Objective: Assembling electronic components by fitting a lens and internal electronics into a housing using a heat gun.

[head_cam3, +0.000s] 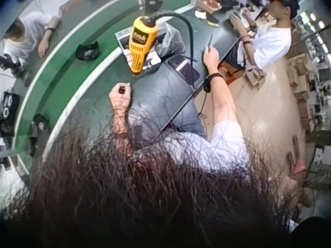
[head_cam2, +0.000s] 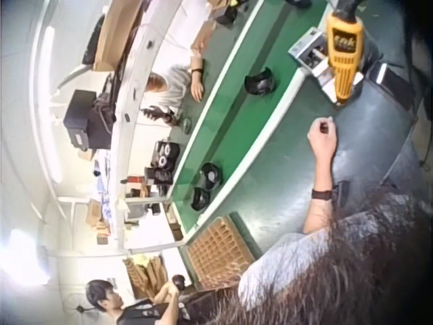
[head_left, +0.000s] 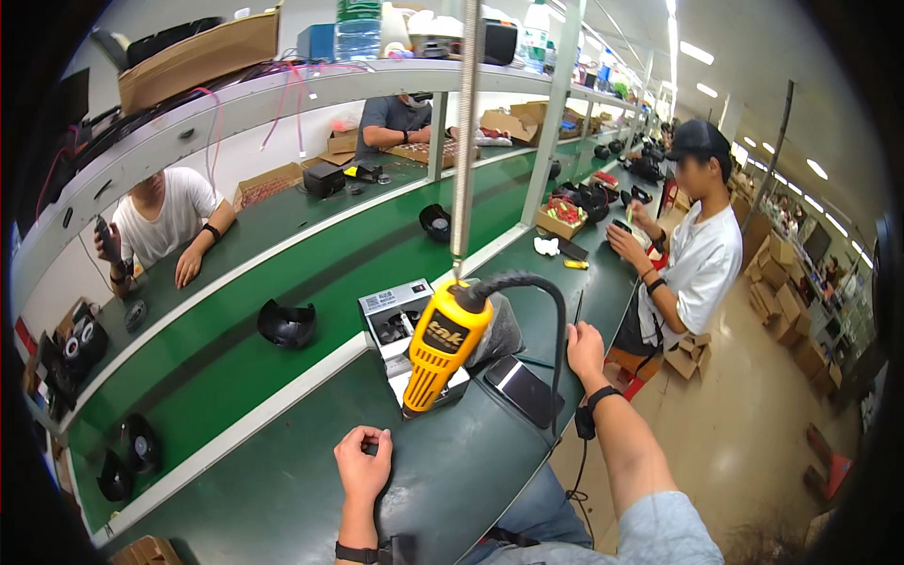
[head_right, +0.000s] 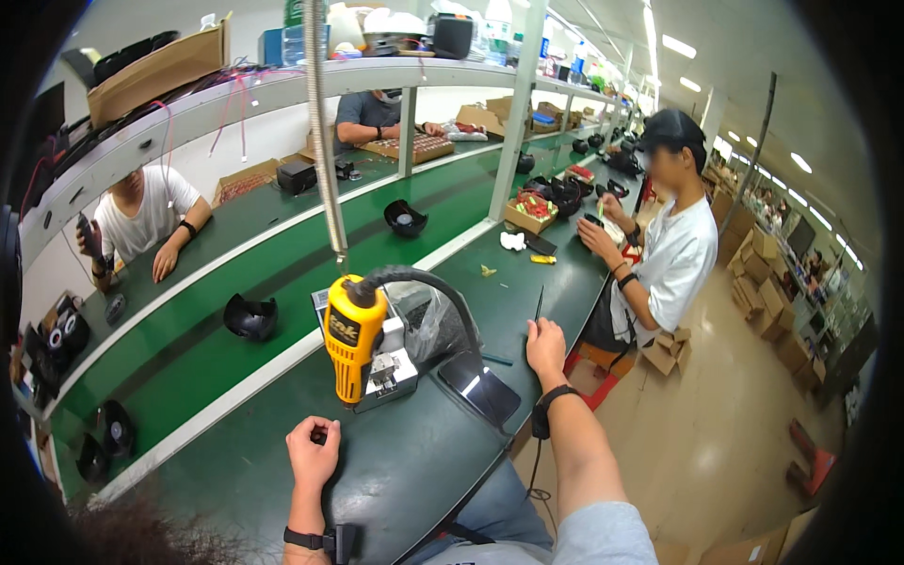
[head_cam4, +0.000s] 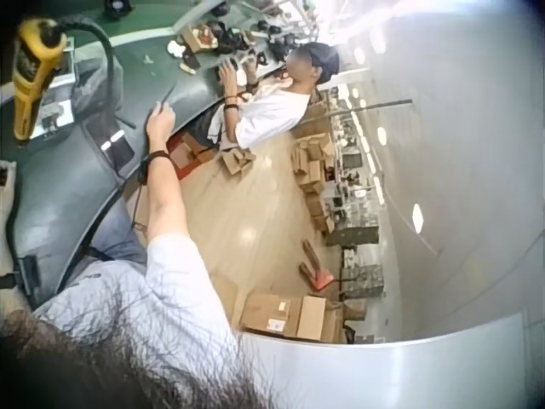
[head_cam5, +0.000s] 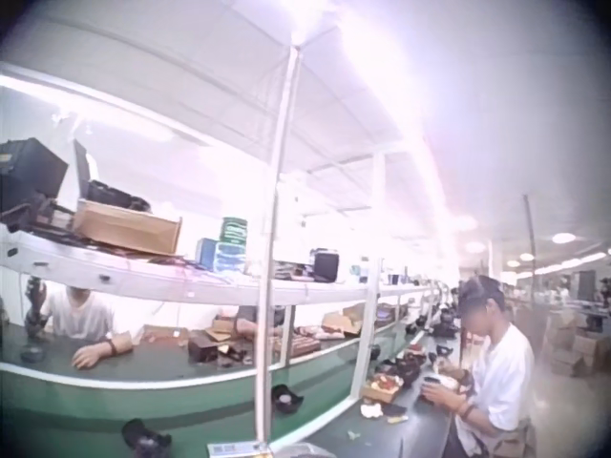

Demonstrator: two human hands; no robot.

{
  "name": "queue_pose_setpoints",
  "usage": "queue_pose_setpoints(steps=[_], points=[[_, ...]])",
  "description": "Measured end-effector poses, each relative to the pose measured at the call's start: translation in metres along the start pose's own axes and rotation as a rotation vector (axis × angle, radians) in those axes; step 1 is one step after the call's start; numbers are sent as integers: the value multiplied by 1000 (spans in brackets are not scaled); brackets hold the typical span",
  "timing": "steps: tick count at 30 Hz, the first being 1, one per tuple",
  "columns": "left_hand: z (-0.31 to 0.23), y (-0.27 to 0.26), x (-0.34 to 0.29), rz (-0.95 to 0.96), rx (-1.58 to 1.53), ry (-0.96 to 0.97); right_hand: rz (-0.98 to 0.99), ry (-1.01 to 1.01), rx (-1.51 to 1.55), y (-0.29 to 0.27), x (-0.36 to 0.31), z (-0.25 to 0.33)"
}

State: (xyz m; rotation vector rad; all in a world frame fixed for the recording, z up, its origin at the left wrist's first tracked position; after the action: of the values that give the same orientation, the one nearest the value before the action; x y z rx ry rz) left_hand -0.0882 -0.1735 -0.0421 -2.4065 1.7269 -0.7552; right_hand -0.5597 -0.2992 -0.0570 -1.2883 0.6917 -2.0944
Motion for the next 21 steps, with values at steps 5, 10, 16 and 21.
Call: queue_pose_setpoints(steps=[5, 10, 16, 21], points=[[-5, -3, 0, -5, -37, -50, -16, 18, 22, 0, 0, -2], [-4, -2, 1, 2, -59, -60, -29, -28, -21, 1, 2, -5], [-6, -1, 0, -5, -39, -54, -12, 0, -37, 4, 1, -10], [-5, 1, 1, 2, -42, -43, 9, 13, 20, 0, 2, -8]])
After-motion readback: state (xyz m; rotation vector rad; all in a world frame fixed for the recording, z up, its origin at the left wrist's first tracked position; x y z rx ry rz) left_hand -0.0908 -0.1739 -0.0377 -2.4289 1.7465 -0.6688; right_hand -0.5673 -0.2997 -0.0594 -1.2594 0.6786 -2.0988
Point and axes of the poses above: each hand's wrist, its own x-axis towards the middle knuckle, its own y-axis out of the palm, z = x × y, the point moved 1 cm from there along x, towards the middle knuckle, and after that the axes turned 1 degree about -z, right-handed, at the moved point
